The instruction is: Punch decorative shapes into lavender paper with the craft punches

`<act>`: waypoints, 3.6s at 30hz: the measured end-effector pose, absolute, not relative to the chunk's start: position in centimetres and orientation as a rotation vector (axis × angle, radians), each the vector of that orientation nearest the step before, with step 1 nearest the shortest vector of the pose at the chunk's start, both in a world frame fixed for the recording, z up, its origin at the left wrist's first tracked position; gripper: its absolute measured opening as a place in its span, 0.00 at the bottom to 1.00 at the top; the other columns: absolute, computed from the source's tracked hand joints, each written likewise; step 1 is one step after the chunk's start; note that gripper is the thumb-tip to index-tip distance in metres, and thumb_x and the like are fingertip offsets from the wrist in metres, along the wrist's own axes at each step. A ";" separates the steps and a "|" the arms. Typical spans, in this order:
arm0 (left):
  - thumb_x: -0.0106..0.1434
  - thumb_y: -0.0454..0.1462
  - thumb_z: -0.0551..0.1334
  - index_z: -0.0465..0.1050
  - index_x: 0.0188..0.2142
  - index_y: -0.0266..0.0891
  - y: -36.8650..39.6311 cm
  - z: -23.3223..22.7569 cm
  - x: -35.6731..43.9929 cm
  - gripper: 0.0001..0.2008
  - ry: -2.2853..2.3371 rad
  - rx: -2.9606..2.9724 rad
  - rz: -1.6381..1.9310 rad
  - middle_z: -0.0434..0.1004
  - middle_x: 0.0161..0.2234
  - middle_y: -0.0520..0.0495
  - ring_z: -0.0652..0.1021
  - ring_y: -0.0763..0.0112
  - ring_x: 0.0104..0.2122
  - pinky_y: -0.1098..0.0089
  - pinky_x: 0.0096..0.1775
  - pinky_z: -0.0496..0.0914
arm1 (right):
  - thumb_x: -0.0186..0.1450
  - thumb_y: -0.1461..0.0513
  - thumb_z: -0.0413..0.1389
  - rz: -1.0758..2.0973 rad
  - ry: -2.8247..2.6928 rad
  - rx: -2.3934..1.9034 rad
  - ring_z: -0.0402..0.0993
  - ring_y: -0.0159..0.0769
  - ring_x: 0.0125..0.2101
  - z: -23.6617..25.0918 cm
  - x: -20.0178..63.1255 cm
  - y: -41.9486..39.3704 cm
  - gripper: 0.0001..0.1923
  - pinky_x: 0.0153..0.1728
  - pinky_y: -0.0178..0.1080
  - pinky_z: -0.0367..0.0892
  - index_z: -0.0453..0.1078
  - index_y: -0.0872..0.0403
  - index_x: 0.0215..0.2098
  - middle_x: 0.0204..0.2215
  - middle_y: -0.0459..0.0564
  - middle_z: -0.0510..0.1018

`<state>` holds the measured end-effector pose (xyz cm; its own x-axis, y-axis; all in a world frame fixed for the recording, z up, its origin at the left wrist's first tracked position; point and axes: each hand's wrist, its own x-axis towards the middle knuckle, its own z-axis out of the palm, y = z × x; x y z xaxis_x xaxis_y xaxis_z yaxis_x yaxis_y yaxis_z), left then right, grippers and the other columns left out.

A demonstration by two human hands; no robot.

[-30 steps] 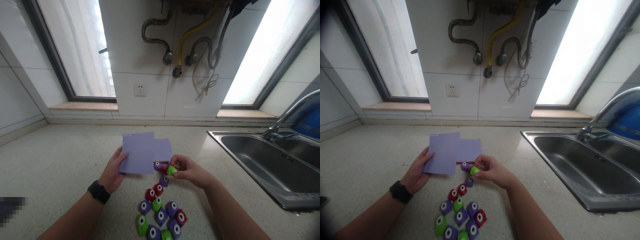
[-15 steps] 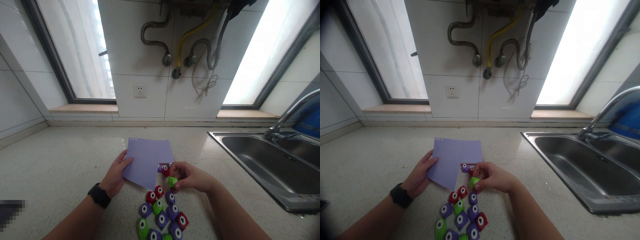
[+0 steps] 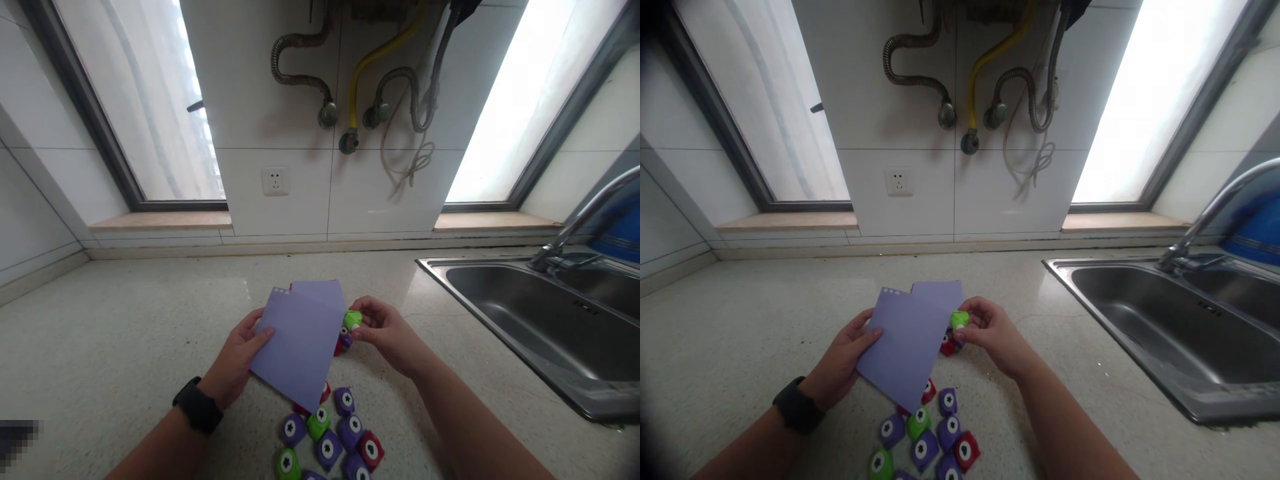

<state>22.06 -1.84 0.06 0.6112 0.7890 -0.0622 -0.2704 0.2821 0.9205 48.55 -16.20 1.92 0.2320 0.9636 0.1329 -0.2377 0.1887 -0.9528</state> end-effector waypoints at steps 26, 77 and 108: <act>0.55 0.41 0.77 0.78 0.40 0.38 -1.8 1.0 21.4 0.17 0.607 1.089 0.502 0.83 0.32 0.44 0.80 0.68 0.24 0.73 0.26 0.73 | 0.57 0.54 0.72 1.012 -0.868 -1.123 0.79 0.33 0.32 3.0 48.5 -16.4 0.20 0.37 0.38 0.75 0.78 0.55 0.42 0.35 0.51 0.82; 0.59 0.46 0.74 0.80 0.43 0.38 -2.1 0.3 21.3 0.18 0.561 1.332 0.513 0.82 0.33 0.49 0.77 0.74 0.28 0.76 0.30 0.69 | 0.47 0.62 0.78 0.961 -1.020 -1.263 0.79 0.30 0.31 2.6 45.7 -16.1 0.25 0.37 0.37 0.78 0.74 0.53 0.39 0.33 0.46 0.82; 0.60 0.46 0.74 0.80 0.44 0.39 -2.0 0.2 21.3 0.18 0.541 1.320 0.490 0.84 0.34 0.49 0.79 0.74 0.29 0.76 0.31 0.71 | 0.51 0.60 0.76 0.965 -0.990 -1.177 0.80 0.31 0.30 2.4 45.5 -16.0 0.20 0.35 0.36 0.77 0.76 0.53 0.38 0.31 0.46 0.83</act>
<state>21.32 -1.97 0.24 0.7805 0.6184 -0.0914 -0.0301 0.1831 0.9826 45.53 -15.95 2.37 0.2800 0.9546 0.1014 -0.0767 0.1275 -0.9889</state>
